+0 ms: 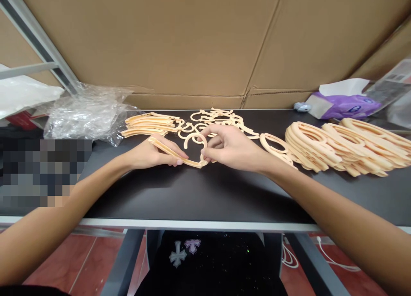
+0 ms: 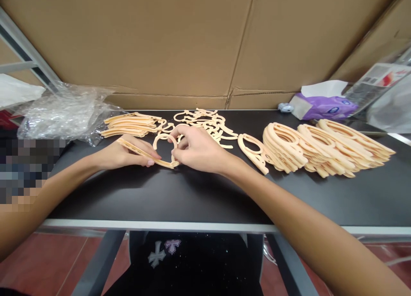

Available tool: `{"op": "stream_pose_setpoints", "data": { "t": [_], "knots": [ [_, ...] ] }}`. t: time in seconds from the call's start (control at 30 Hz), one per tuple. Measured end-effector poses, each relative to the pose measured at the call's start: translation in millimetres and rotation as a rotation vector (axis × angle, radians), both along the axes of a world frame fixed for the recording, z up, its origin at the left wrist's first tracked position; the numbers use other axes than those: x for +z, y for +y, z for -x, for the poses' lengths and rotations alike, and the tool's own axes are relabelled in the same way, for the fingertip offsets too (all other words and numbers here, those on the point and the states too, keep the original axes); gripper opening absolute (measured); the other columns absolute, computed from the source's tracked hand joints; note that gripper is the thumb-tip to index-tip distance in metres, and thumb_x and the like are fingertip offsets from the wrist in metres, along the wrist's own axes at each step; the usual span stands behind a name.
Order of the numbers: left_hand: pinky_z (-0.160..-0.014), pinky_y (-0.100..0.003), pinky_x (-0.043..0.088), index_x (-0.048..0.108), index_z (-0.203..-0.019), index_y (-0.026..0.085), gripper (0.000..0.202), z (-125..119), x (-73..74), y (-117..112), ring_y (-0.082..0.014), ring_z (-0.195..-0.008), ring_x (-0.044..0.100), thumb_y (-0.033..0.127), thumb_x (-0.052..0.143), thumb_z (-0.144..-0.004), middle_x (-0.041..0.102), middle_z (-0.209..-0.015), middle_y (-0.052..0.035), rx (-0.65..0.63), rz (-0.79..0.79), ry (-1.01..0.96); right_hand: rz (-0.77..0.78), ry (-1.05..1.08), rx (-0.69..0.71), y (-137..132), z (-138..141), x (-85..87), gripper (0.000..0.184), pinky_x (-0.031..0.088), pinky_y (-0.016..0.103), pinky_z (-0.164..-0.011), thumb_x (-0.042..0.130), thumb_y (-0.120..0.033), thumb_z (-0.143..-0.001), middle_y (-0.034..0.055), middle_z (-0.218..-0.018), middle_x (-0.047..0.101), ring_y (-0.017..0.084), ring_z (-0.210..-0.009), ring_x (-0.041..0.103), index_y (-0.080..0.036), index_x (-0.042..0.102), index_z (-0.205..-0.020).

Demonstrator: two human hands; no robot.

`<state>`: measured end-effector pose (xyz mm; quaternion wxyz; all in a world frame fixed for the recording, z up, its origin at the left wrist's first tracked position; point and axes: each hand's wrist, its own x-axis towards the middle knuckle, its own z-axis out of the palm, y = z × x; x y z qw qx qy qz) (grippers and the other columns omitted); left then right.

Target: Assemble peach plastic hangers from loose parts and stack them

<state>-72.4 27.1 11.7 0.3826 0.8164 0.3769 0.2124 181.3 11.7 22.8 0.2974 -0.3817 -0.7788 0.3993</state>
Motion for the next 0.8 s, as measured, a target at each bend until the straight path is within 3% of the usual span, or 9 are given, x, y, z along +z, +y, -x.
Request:
{"op": "stream_pose_setpoints", "data": {
  "t": [0.33, 0.8],
  "knots": [
    [-0.066, -0.026, 0.057, 0.084, -0.096, 0.017, 0.022, 1.0, -1.7, 1.6, -0.0191, -0.075, 0.071, 0.030, 0.079, -0.079, 0.080, -0.089, -0.0098, -0.009, 0.009, -0.002, 0.111, -0.023, 0.035, 3.3, -3.0, -0.5, 0.021, 0.047, 0.028, -0.067, 0.062, -0.012, -0.077, 0.0003, -0.072, 0.075, 0.016, -0.071, 0.069, -0.022, 0.051, -0.091],
    [-0.070, -0.025, 0.057, 0.084, -0.095, 0.019, 0.020, 2.7, 0.9, 1.0, -0.0187, -0.076, 0.072, 0.032, 0.079, -0.080, 0.080, -0.087, -0.0074, -0.024, -0.023, 0.017, 0.047, -0.042, 0.046, 5.5, -0.2, -8.3, 0.029, 0.042, 0.027, -0.062, 0.068, -0.025, -0.080, -0.0036, -0.068, 0.072, 0.016, -0.066, 0.067, -0.025, 0.042, -0.091]
  ]
}}
